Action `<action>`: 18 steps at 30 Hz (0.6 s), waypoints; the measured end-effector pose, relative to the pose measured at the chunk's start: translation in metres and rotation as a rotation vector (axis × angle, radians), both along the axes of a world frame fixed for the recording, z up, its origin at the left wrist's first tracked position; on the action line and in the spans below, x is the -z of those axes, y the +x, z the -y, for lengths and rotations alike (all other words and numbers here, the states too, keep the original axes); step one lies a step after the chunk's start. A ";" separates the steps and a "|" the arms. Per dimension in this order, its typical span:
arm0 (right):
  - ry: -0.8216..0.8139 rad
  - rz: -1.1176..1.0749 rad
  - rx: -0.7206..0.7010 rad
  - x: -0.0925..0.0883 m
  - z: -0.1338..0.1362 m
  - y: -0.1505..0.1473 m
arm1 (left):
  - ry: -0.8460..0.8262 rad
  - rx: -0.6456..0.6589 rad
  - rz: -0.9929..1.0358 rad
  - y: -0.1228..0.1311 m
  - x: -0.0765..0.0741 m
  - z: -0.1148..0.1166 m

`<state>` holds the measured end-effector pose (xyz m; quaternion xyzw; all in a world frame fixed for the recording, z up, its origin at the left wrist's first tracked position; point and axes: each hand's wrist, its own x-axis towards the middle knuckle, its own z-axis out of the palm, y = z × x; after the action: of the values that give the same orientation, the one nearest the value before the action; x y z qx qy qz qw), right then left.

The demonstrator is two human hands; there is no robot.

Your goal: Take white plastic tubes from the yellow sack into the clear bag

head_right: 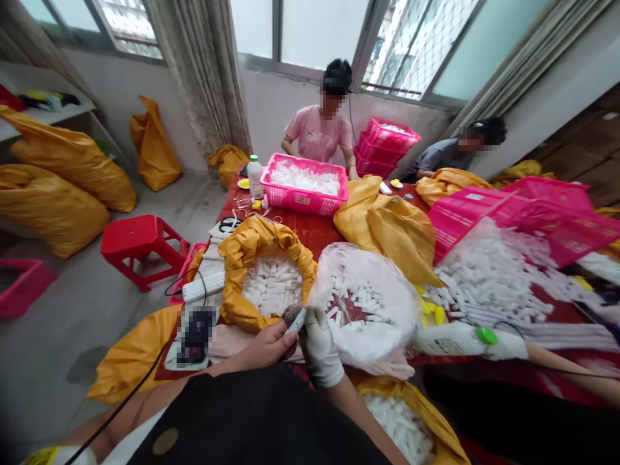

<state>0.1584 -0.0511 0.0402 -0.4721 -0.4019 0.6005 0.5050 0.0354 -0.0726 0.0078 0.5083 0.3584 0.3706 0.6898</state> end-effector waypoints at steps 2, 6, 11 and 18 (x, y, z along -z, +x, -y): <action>0.006 -0.023 0.006 -0.002 0.000 0.000 | -0.012 0.012 0.025 -0.001 -0.003 0.000; 0.005 -0.113 0.008 -0.001 0.002 0.001 | -0.074 0.057 0.106 0.002 -0.004 0.001; -0.077 -0.167 -0.112 0.019 0.006 0.015 | -0.105 0.123 0.168 0.012 0.004 0.000; -0.167 -0.030 -0.088 0.070 0.021 0.046 | -0.100 0.121 0.014 0.038 0.017 0.000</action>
<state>0.2047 -0.0723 -0.0301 -0.4851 -0.3633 0.6606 0.4430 0.0735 -0.0723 -0.0091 0.4914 0.3401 0.3134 0.7380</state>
